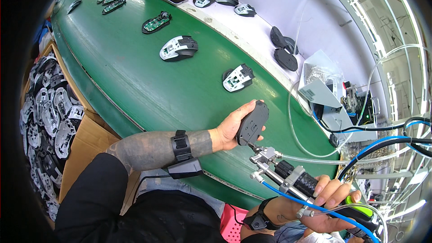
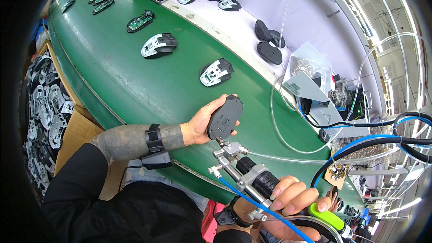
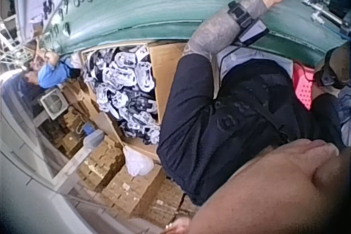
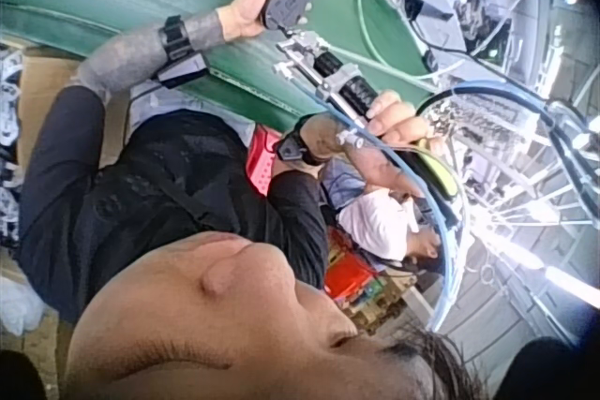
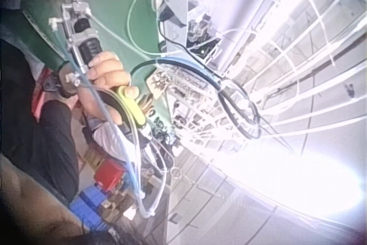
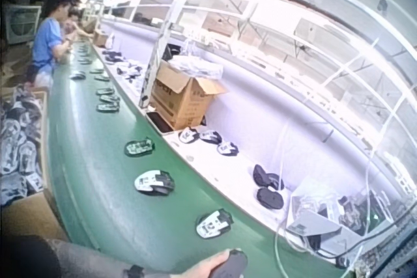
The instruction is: Assemble computer mice components using a pneumatic screwdriver on an assembly line.
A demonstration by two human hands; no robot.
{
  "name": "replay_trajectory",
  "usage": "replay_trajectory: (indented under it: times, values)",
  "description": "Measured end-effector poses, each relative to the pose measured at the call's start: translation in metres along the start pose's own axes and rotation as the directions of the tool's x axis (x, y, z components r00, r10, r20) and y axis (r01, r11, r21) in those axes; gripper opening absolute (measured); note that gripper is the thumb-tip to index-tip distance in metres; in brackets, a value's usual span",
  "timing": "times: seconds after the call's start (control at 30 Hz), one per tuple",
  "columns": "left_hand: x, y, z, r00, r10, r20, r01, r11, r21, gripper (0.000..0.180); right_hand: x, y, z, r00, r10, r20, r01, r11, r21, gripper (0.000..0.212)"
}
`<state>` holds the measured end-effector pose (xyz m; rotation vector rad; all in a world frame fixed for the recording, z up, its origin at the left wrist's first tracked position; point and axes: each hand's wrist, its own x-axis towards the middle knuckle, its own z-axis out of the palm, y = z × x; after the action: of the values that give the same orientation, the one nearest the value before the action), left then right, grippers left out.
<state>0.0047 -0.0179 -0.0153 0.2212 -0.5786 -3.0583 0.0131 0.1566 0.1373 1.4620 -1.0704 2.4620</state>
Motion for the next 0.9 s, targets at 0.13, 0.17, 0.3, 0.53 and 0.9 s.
replay_trajectory:
  times: [0.13, 0.17, 0.3, 0.53, 0.9]
  values:
    - [-0.001, 0.001, 0.000, 1.000, -0.003, 0.024, 0.003, 1.000, -0.011, 0.045, 0.000, -0.003, 0.003, 1.000, -0.012, -0.014, 0.012, 1.000, -0.010, 0.049]
    - [-0.001, 0.001, 0.002, 1.000, -0.004, 0.030, 0.005, 1.000, -0.014, 0.045, 0.001, -0.004, 0.003, 1.000, -0.010, -0.018, 0.010, 1.000, -0.021, 0.049]
    - [-0.003, 0.000, 0.004, 1.000, -0.001, 0.005, 0.001, 1.000, -0.007, 0.044, 0.004, -0.004, -0.002, 0.993, 0.078, 0.086, -0.076, 0.997, -0.027, 0.048]
    - [-0.016, -0.022, 0.015, 0.995, 0.084, -0.053, -0.039, 0.824, 0.565, 0.045, -0.003, -0.026, -0.010, 0.993, 0.115, -0.032, -0.118, 0.985, -0.129, 0.047]
    - [0.071, 0.066, -0.035, 0.700, 0.393, 0.596, -0.035, -0.815, 0.578, 0.052, -0.015, -0.042, -0.053, 0.846, -0.086, -0.526, -0.204, 0.860, -0.468, 0.018]
